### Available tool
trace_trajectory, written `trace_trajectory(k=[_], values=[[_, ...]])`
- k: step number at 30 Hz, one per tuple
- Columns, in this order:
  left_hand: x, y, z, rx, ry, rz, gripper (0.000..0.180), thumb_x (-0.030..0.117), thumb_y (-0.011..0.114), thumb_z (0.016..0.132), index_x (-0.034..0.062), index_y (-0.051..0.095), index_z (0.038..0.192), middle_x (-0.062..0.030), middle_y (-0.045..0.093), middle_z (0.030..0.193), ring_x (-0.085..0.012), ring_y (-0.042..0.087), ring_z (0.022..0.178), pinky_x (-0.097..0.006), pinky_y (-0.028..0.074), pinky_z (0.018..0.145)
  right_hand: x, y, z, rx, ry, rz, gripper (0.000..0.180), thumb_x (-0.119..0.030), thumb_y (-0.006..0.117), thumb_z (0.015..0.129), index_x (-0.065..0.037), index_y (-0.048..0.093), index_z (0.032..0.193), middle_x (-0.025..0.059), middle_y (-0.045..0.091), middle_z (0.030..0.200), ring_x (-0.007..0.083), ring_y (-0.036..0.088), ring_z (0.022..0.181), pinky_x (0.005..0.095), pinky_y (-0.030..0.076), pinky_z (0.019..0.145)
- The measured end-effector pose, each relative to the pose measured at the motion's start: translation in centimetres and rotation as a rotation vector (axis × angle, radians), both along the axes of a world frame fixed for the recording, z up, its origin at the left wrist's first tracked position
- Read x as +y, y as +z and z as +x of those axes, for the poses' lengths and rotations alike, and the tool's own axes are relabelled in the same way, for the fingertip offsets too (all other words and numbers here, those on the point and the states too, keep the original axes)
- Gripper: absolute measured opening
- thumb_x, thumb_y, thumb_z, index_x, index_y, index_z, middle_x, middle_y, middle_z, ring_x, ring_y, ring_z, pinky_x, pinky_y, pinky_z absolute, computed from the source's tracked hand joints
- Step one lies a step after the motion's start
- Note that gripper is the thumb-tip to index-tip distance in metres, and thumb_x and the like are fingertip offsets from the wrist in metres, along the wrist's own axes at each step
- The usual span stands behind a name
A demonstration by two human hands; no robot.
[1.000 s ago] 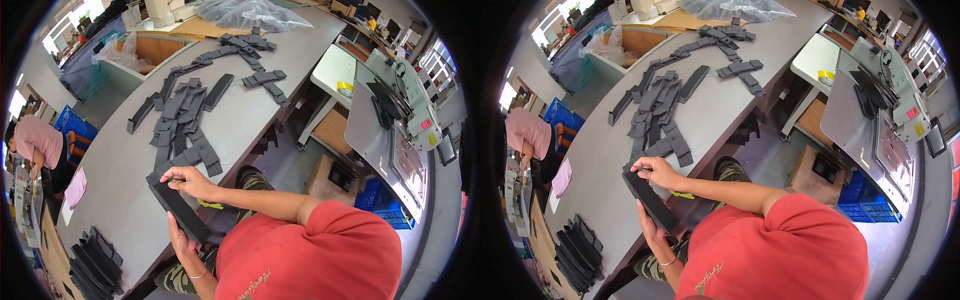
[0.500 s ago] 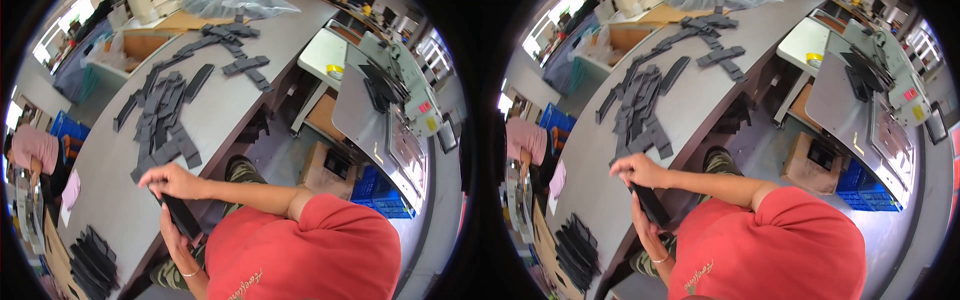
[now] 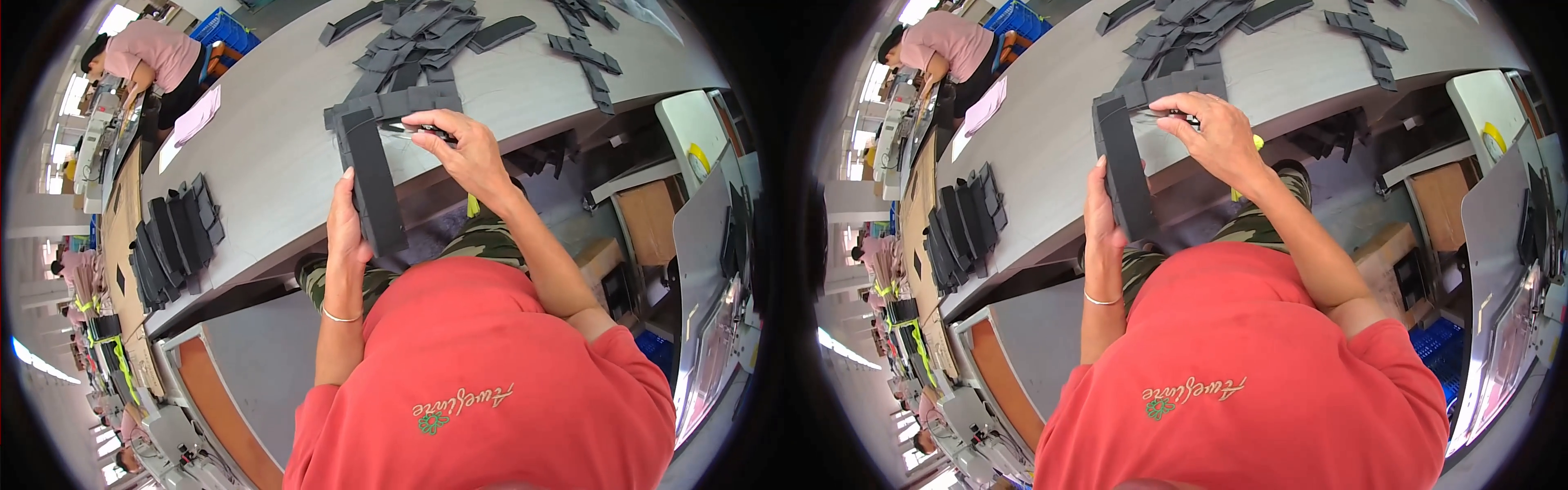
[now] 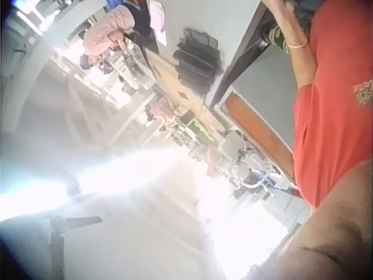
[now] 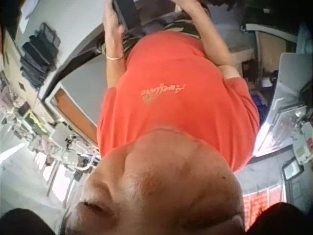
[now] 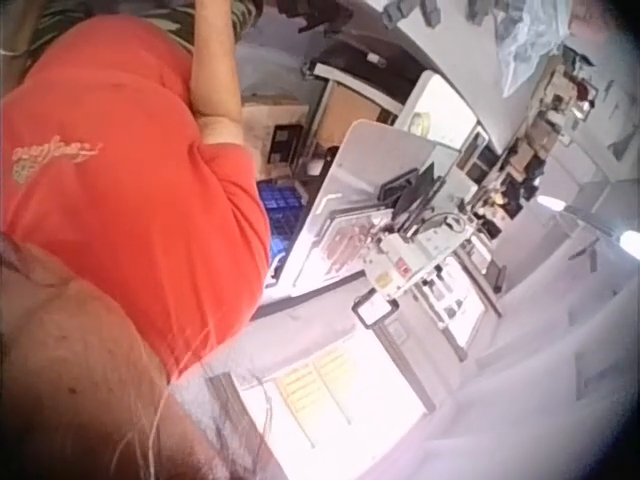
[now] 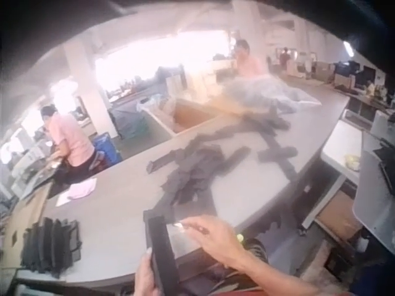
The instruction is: Trimming excess threads and small fabric edges from grey material pieces using snips.
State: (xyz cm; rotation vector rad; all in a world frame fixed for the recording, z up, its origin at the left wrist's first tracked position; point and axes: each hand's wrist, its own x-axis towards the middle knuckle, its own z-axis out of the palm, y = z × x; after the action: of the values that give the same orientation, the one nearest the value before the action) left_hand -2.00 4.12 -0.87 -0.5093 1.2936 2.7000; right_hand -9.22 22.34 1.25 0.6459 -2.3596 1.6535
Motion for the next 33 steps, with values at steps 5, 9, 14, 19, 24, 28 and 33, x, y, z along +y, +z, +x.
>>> trace_trajectory(k=[5, 9, 14, 19, 24, 28, 33], values=[[0.2, 0.5, 0.3, 0.001, 0.013, 0.013, 0.040, 0.040, 0.043, 0.096, 0.0035, 0.057, 0.105, -0.0099, 0.063, 0.088, -0.0186, 0.062, 0.064, -0.030, 0.052, 0.053, -1.2, 0.1, 0.8, 0.252, -0.008, 0.163, 0.016, -0.016, 0.065, 0.083, -0.011, 0.070, 0.097, 0.0031, 0.067, 0.085, 0.0223, 0.058, 0.075, 0.0316, 0.047, 0.066], [0.4, -0.1, 0.9, -0.013, 0.015, 0.031, 0.041, 0.040, 0.044, 0.096, 0.0023, 0.058, 0.103, -0.0099, 0.064, 0.083, -0.0188, 0.062, 0.066, -0.031, 0.053, 0.056, -2.9, -0.3, 1.0, 0.334, -0.119, 0.156, 0.012, -0.015, 0.063, 0.083, -0.013, 0.069, 0.093, 0.0021, 0.066, 0.081, 0.0254, 0.058, 0.069, 0.0320, 0.047, 0.063], [0.1, 0.1, 1.3, -0.012, 0.035, 0.038, 0.039, 0.038, 0.044, 0.097, 0.0022, 0.058, 0.101, -0.0099, 0.063, 0.078, -0.0191, 0.063, 0.067, -0.032, 0.053, 0.058, -2.9, -1.1, -0.9, -0.123, -0.133, -0.074, 0.013, -0.016, 0.064, 0.085, -0.010, 0.069, 0.095, 0.0014, 0.066, 0.075, 0.0165, 0.058, 0.066, 0.0278, 0.045, 0.063], [-1.4, -1.1, 0.6, 0.032, 0.162, 0.067, 0.037, 0.037, 0.043, 0.098, 0.0035, 0.058, 0.102, -0.0088, 0.064, 0.081, -0.0191, 0.063, 0.067, -0.032, 0.054, 0.059, -2.5, -0.3, 0.0, -0.189, 0.134, -0.185, 0.018, -0.018, 0.063, 0.088, -0.007, 0.069, 0.102, 0.0010, 0.065, 0.080, 0.0075, 0.054, 0.070, 0.0237, 0.043, 0.066], [-2.6, -0.4, 0.1, 0.039, 0.213, 0.024, 0.037, 0.038, 0.044, 0.098, 0.0042, 0.057, 0.103, -0.0084, 0.064, 0.082, -0.0190, 0.064, 0.070, -0.032, 0.055, 0.061, -2.1, -0.7, 1.8, -0.116, 0.256, -0.015, 0.018, -0.012, 0.065, 0.082, -0.008, 0.069, 0.100, 0.0064, 0.068, 0.087, 0.0191, 0.060, 0.072, 0.0295, 0.047, 0.067], [-3.0, -0.5, 0.1, 0.054, 0.226, 0.014, 0.034, 0.036, 0.045, 0.098, 0.0048, 0.058, 0.104, -0.0076, 0.064, 0.086, -0.0181, 0.065, 0.074, -0.030, 0.056, 0.061, -2.7, -0.7, 2.4, 0.064, 0.277, 0.098, 0.017, -0.010, 0.068, 0.078, -0.010, 0.070, 0.095, 0.0035, 0.066, 0.081, 0.0220, 0.058, 0.071, 0.0323, 0.047, 0.063], [-2.4, -0.4, 0.0, 0.092, 0.270, 0.007, 0.032, 0.034, 0.043, 0.099, 0.0044, 0.055, 0.106, -0.0039, 0.061, 0.091, -0.0113, 0.061, 0.077, -0.027, 0.054, 0.064, -4.4, -1.4, 3.0, 0.091, 0.205, 0.091, 0.016, -0.012, 0.069, 0.078, -0.011, 0.069, 0.094, 0.0031, 0.065, 0.080, 0.0216, 0.059, 0.071, 0.0315, 0.047, 0.062]])
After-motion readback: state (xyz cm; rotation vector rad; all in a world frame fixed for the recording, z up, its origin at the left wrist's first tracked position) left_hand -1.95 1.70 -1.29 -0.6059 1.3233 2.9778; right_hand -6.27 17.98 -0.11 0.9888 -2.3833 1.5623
